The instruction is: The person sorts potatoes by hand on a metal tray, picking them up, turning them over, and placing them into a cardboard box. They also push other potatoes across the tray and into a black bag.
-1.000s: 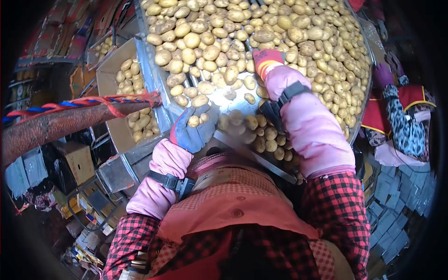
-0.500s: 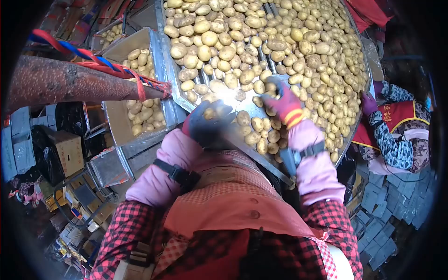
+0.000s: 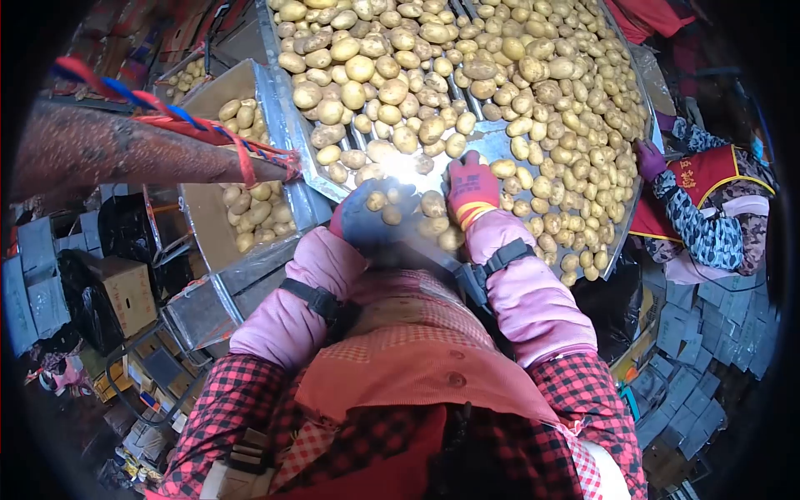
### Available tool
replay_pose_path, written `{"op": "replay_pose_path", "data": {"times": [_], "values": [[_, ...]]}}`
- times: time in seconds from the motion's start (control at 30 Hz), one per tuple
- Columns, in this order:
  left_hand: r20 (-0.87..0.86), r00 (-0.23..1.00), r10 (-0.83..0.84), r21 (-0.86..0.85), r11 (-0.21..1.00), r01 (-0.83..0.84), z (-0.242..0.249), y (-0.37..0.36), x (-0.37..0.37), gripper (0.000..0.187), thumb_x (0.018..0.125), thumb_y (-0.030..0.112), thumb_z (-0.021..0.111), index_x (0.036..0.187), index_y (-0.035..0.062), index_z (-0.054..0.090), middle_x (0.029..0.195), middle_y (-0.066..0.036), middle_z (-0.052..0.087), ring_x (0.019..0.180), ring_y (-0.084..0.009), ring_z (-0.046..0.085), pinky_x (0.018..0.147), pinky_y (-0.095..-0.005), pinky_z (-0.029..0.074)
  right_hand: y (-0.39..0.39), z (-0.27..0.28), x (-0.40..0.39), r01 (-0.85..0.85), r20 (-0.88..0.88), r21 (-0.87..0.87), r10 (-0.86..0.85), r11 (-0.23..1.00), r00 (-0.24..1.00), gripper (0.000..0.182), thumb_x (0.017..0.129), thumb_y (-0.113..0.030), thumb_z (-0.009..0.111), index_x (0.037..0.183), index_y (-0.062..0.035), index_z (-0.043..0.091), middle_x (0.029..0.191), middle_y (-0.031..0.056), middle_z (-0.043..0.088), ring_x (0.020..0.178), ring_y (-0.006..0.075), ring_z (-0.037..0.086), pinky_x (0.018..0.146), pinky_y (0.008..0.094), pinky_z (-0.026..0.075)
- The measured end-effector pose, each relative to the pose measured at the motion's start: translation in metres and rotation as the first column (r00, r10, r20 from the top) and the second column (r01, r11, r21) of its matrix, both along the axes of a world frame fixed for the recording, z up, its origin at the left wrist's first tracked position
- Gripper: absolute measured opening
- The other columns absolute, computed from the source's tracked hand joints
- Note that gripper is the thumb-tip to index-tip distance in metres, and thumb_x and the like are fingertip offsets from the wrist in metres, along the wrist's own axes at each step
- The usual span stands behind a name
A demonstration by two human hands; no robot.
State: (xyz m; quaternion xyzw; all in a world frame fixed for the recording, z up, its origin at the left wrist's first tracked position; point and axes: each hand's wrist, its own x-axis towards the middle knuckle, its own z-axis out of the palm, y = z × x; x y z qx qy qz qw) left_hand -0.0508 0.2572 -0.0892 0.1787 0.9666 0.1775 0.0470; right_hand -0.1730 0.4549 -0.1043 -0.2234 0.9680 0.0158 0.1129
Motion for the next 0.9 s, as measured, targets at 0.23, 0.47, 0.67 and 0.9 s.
{"op": "replay_pose_path", "data": {"times": [0.23,0.47,0.67,0.9], "values": [[0.382,0.924,0.020,0.730,0.606,-0.315,0.000,0.003,0.019,0.035,0.095,0.032,0.051,0.129,0.0320,0.057,0.137,0.003,0.055,0.134,-0.0232,0.046,0.111,-0.0367,0.033,-0.013,0.064,0.019,0.145,0.239,-0.477,-0.031,0.867,0.971,0.055,0.068,-0.043,0.080,0.113,-0.0142,0.066,0.118,0.0184,0.054,0.104,0.0356,0.060,0.089,0.0418,0.050],[0.466,0.655,-0.595,0.184,-0.659,-0.729,-0.008,-0.002,0.030,0.059,0.104,0.044,0.029,0.147,0.0045,0.035,0.147,-0.020,0.042,0.134,-0.0308,0.043,0.111,-0.0486,0.033,-0.004,0.122,0.029,0.902,0.874,-0.432,0.247,0.005,0.417,0.030,0.092,-0.011,0.064,0.119,0.0004,0.059,0.095,0.0099,0.063,0.086,0.0178,0.064,0.076,0.0275,0.054],[0.178,0.755,-0.631,-0.110,-0.776,-0.621,0.007,-0.030,0.063,0.058,0.102,0.047,0.033,0.141,0.0050,0.041,0.148,-0.021,0.041,0.132,-0.0361,0.042,0.108,-0.0477,0.037,0.007,0.071,0.035,0.915,0.644,-0.301,0.650,-0.269,0.403,0.044,0.100,-0.022,0.054,0.138,-0.0004,0.045,0.132,0.0191,0.050,0.122,0.0318,0.052,0.098,0.0368,0.051],[0.730,0.653,0.203,0.679,-0.331,-0.656,0.037,-0.130,0.154,0.044,0.096,0.038,0.049,0.122,0.0047,0.059,0.116,-0.016,0.063,0.110,-0.0305,0.059,0.084,-0.0403,0.051,-0.064,0.101,0.071,0.995,0.601,-0.090,0.793,-0.052,0.096,0.045,0.101,-0.022,0.053,0.142,-0.0068,0.044,0.140,0.0148,0.050,0.127,0.0293,0.051,0.103,0.0386,0.049]]}}
